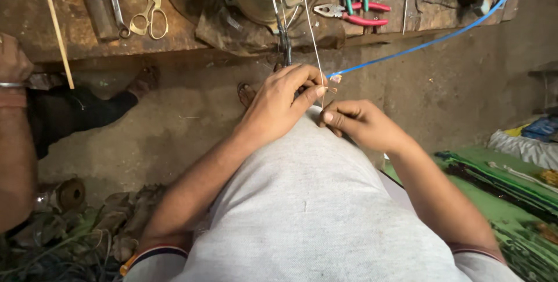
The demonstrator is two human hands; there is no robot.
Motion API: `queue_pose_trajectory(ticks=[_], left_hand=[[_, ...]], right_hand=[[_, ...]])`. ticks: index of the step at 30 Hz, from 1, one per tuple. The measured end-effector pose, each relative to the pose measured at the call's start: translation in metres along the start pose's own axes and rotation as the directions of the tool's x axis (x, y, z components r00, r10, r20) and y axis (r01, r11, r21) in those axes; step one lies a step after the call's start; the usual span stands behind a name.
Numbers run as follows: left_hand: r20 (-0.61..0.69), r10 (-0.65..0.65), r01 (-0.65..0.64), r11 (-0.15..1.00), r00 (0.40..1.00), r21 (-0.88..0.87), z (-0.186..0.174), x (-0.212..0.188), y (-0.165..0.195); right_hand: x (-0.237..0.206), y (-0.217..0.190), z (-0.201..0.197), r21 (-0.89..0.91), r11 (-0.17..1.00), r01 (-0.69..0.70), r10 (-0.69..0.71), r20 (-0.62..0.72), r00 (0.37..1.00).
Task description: The person works at a bench rewinding an electric motor, handling the lead wires of a wound stator. They strip and twist wire ends, cut insulation with scissors, and wrap electrical tape around the wire connections by hand.
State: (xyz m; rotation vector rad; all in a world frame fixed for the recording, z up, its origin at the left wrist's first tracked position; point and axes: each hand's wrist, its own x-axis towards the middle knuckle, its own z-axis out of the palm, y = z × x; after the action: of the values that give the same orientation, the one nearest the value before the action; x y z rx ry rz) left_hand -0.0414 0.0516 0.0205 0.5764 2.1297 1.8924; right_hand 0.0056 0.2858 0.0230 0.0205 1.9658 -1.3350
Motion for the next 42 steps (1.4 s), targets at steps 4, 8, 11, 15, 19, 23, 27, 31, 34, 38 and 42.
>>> queue_pose_trajectory(ticks=[4, 8, 11, 15, 19, 23, 27, 31, 34, 38, 42], left_hand=[[0.017, -0.001, 0.0, 1.0, 1.0, 0.011, -0.003, 0.002, 0.001], [0.027, 0.009, -0.01, 0.998, 1.0, 0.06, -0.003, 0.004, 0.004], [0.049, -0.03, 0.026, 0.997, 0.998, 0.076, -0.001, 0.005, 0.003], [-0.025, 0.053, -0.049, 0.991, 0.998, 0.121, 0.0, 0.0, 0.001], [-0.03, 0.053, -0.047, 0.985, 0.998, 0.167, 0.0, -0.001, 0.0], [0.024, 0.006, -0.008, 0.996, 1.0, 0.092, -0.001, 0.001, 0.001], [-0.016, 0.055, -0.053, 0.989, 0.998, 0.137, 0.0, 0.002, 0.0], [-0.032, 0.06, -0.054, 0.983, 0.998, 0.176, 0.0, 0.001, -0.001], [0.011, 0.06, -0.061, 0.984, 0.998, 0.165, -0.001, 0.0, 0.0], [-0.026, 0.071, -0.066, 0.984, 0.997, 0.164, -0.001, -0.001, 0.0], [-0.058, 0.09, -0.073, 0.967, 0.994, 0.245, 0.0, -0.002, -0.002]], right_hand=[[-0.023, -0.035, -0.005, -0.496, 0.723, 0.481, -0.6, -0.106, 0.793], [0.007, -0.057, -0.034, -0.781, 0.622, 0.059, -0.47, -0.312, 0.826], [0.037, -0.045, -0.032, -0.375, 0.925, 0.056, -0.157, -0.243, 0.957], [0.01, -0.025, -0.006, -0.015, 0.998, 0.068, -0.067, 0.06, 0.996], [-0.011, -0.029, -0.022, -0.514, 0.79, 0.333, -0.48, -0.18, 0.859], [0.031, -0.032, -0.032, -0.445, 0.885, 0.137, -0.28, -0.273, 0.92], [0.014, -0.021, -0.008, -0.053, 0.998, 0.032, -0.03, 0.03, 0.999], [-0.011, -0.016, -0.014, -0.404, 0.854, 0.327, -0.442, -0.235, 0.866], [0.023, -0.014, -0.032, -0.674, 0.705, 0.22, -0.57, -0.353, 0.742], [0.032, -0.007, -0.017, -0.024, 1.0, -0.003, 0.002, -0.053, 0.999], [-0.012, -0.01, -0.001, -0.318, 0.899, 0.303, -0.37, -0.178, 0.912]])
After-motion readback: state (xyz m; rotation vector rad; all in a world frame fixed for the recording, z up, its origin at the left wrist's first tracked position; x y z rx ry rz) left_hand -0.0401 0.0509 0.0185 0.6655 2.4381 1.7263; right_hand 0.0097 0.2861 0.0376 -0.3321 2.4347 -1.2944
